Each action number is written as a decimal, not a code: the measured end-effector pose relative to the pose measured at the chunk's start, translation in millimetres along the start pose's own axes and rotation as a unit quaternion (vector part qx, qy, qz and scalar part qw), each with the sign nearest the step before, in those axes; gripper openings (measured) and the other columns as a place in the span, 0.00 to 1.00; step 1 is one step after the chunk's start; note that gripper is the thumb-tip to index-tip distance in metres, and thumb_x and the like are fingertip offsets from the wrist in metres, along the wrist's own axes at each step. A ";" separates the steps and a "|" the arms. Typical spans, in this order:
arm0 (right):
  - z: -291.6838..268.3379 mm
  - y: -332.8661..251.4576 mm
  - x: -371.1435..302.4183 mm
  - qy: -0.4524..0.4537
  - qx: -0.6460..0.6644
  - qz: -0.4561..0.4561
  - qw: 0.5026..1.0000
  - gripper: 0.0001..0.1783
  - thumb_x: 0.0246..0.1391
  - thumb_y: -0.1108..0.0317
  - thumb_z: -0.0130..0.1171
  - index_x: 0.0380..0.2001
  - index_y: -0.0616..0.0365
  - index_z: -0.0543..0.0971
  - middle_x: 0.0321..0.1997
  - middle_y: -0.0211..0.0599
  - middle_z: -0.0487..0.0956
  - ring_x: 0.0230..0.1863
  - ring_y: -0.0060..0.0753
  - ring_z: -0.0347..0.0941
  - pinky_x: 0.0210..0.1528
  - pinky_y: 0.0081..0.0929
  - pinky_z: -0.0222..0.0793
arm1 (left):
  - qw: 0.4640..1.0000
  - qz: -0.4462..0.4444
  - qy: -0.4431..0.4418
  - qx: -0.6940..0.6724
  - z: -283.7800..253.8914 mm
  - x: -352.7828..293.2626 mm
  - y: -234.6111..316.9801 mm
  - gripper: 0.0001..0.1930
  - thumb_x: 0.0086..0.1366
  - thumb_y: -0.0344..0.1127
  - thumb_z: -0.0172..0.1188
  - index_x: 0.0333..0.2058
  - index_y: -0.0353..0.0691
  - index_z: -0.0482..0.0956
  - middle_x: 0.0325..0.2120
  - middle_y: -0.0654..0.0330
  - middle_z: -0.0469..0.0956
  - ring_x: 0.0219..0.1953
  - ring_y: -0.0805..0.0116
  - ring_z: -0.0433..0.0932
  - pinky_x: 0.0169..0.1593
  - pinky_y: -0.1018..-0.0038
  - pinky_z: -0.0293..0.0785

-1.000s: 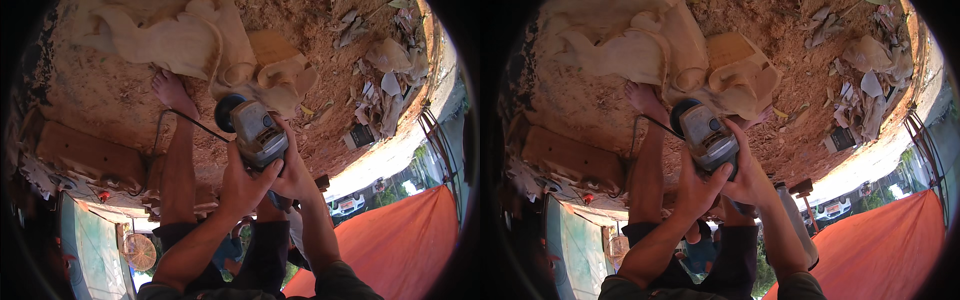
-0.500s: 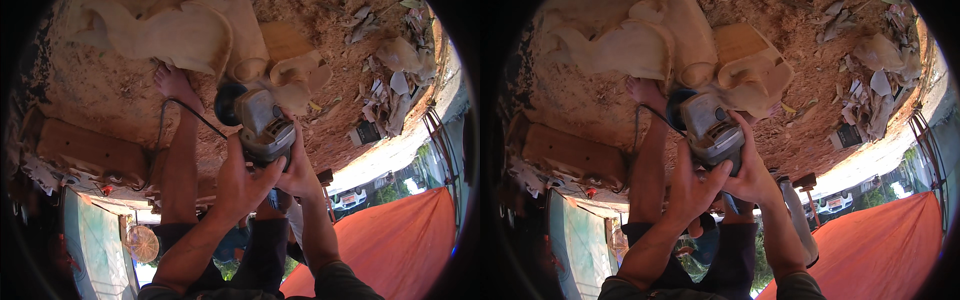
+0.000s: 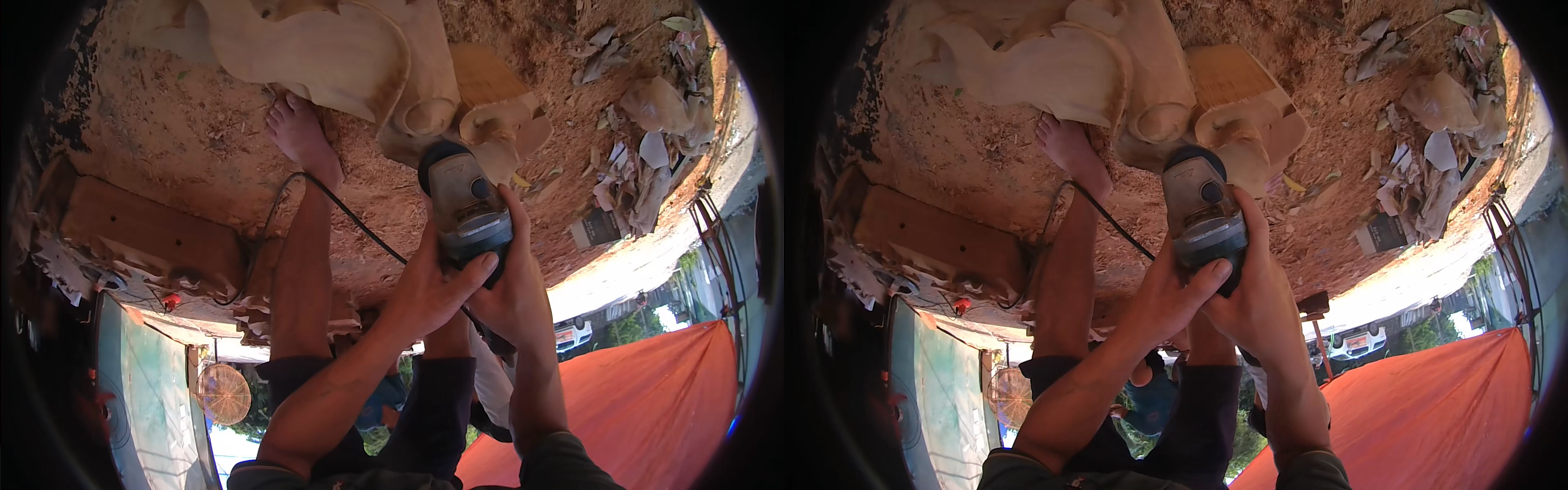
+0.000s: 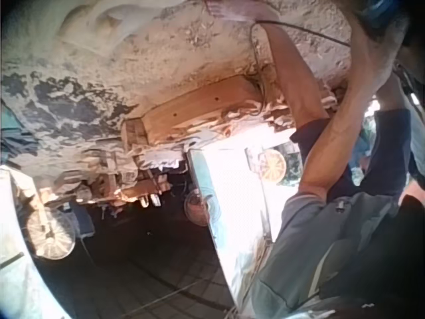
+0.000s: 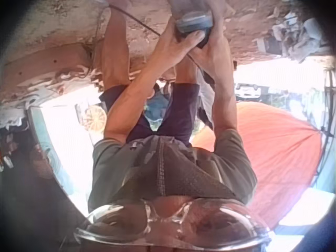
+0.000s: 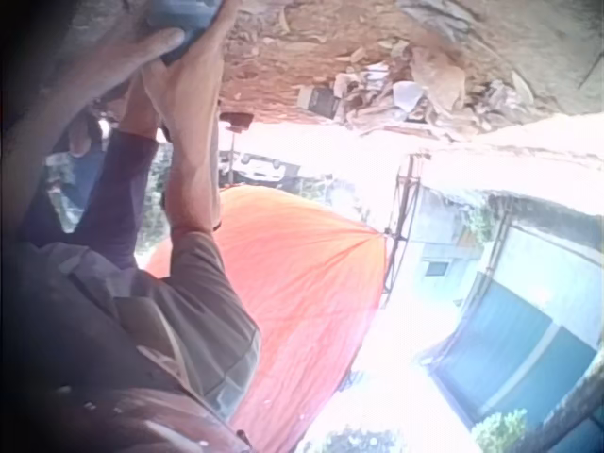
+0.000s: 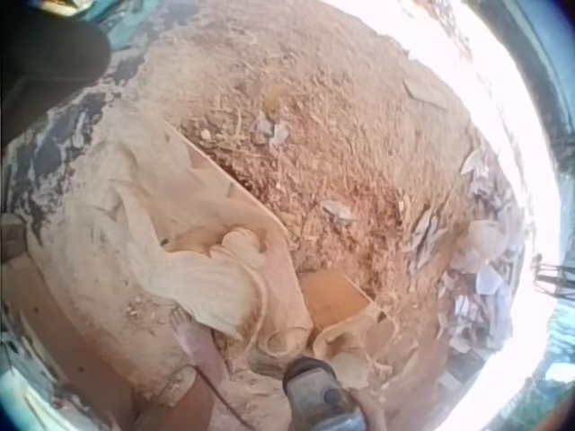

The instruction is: The person uses an angle grinder to carve and smooth a large wooden sculpture on the floor. They move around the piece to access different areas, shaping the wood and creating detailed curves.

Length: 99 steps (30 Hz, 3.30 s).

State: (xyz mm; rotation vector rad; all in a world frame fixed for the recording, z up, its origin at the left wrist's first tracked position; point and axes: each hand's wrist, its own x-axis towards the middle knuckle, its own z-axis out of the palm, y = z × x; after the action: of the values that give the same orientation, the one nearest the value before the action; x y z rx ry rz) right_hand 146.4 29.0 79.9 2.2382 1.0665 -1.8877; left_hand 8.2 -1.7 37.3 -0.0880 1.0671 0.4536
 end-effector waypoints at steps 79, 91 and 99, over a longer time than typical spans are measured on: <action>0.5 11.2 17.9 -0.065 0.065 -0.057 0.994 0.61 0.51 0.71 0.74 0.81 0.55 0.47 0.67 0.57 0.75 0.67 0.52 0.76 0.69 0.42 0.69 | 0.997 0.003 0.048 0.068 -6.7 3.9 0.5 0.46 0.66 0.47 0.75 0.70 0.28 0.59 0.59 0.43 0.79 0.63 0.57 0.79 0.67 0.62 0.73; -10.6 -3.0 -6.0 0.001 -0.026 0.026 0.999 0.57 0.53 0.71 0.71 0.80 0.54 0.50 0.65 0.63 0.78 0.64 0.62 0.80 0.62 0.49 0.77 | 0.998 -0.036 -0.012 -0.051 10.7 11.9 -12.1 0.50 0.65 0.45 0.74 0.74 0.29 0.52 0.63 0.40 0.71 0.65 0.51 0.76 0.68 0.60 0.72; -9.0 44.0 11.5 -0.096 0.236 -0.032 0.966 0.65 0.50 0.70 0.77 0.81 0.65 0.44 0.75 0.52 0.67 0.75 0.42 0.66 0.78 0.42 0.57 | 0.991 0.004 0.081 0.104 12.7 -13.1 4.4 0.50 0.65 0.43 0.74 0.73 0.27 0.52 0.62 0.35 0.70 0.63 0.46 0.78 0.65 0.59 0.75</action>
State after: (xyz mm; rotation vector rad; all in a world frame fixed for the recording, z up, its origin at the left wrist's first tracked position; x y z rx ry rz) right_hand 176.8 4.6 54.8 2.1761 0.7254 -2.5506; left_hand 11.7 1.8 55.4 0.0664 1.2693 0.3443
